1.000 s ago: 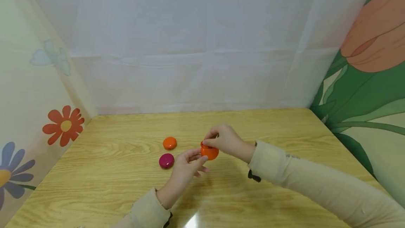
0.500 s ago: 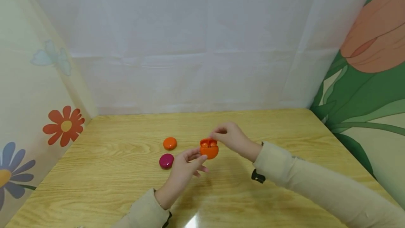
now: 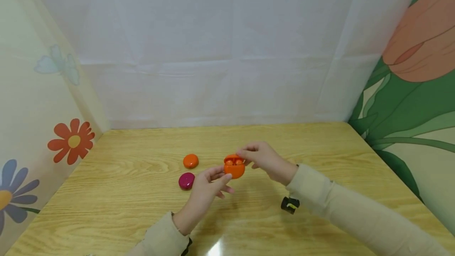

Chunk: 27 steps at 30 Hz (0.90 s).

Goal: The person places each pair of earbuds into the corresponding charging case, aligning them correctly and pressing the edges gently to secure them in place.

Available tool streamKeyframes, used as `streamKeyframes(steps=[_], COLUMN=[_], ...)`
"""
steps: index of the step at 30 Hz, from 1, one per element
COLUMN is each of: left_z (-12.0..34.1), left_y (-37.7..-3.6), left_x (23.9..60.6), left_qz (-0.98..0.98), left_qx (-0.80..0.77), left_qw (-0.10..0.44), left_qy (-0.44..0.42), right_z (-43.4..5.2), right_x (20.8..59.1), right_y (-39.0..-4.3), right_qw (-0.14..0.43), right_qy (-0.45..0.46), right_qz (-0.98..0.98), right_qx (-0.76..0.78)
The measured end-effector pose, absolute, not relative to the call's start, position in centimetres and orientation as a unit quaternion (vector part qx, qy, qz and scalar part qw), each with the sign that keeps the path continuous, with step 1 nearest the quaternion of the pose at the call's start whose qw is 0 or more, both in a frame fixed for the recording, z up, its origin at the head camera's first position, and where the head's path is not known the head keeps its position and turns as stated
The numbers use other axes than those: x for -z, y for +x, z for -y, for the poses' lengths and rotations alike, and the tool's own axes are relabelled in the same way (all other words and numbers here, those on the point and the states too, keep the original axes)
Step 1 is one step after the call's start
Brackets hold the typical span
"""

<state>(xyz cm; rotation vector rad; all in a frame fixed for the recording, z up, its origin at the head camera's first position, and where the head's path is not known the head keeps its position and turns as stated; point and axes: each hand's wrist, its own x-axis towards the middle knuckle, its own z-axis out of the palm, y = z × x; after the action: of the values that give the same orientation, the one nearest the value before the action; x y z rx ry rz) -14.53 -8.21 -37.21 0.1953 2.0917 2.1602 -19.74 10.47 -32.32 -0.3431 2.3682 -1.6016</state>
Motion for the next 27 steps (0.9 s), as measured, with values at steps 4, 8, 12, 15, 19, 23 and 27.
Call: streamKeyframes(steps=[4, 8, 12, 15, 19, 23, 27], left_z=[8.3, 8.4, 8.6, 8.8, 9.4, 10.2, 11.2], left_y=[-14.5, -14.5, -14.4, -14.4, -14.3, -14.2, -14.1], left_x=[37.2, 37.3, 37.3, 37.2, 37.1, 37.3, 37.5], left_qz=[-0.694, -0.696, -0.698, -0.7, -0.708, -0.715, -0.72], left_qx=[-0.715, -0.713, -0.711, -0.71, -0.703, -0.696, -0.69], left_qw=[0.063, 0.06, 0.059, 0.059, 0.055, 0.056, 0.067], left_qy=[0.063, 0.06, 0.055, 0.05, 0.036, 0.022, 0.023], right_z=[-10.4, -10.5, -10.5, -10.5, -10.2, -9.6, -8.6], right_x=[32.4, 32.7, 33.0, 33.4, 33.8, 34.4, 34.9], right_y=[-19.6, -19.4, -19.1, -18.8, -18.3, -17.8, -17.6], right_qw=[0.127, 0.126, 0.133, 0.152, 0.177, 0.189, 0.194], right_qy=[-0.12, -0.142, -0.16, -0.163, -0.17, -0.177, -0.176], right_qz=[-0.811, -0.804, -0.786, -0.763, -0.738, -0.73, -0.728], right_qx=[0.559, 0.564, 0.582, 0.607, 0.629, 0.632, 0.634])
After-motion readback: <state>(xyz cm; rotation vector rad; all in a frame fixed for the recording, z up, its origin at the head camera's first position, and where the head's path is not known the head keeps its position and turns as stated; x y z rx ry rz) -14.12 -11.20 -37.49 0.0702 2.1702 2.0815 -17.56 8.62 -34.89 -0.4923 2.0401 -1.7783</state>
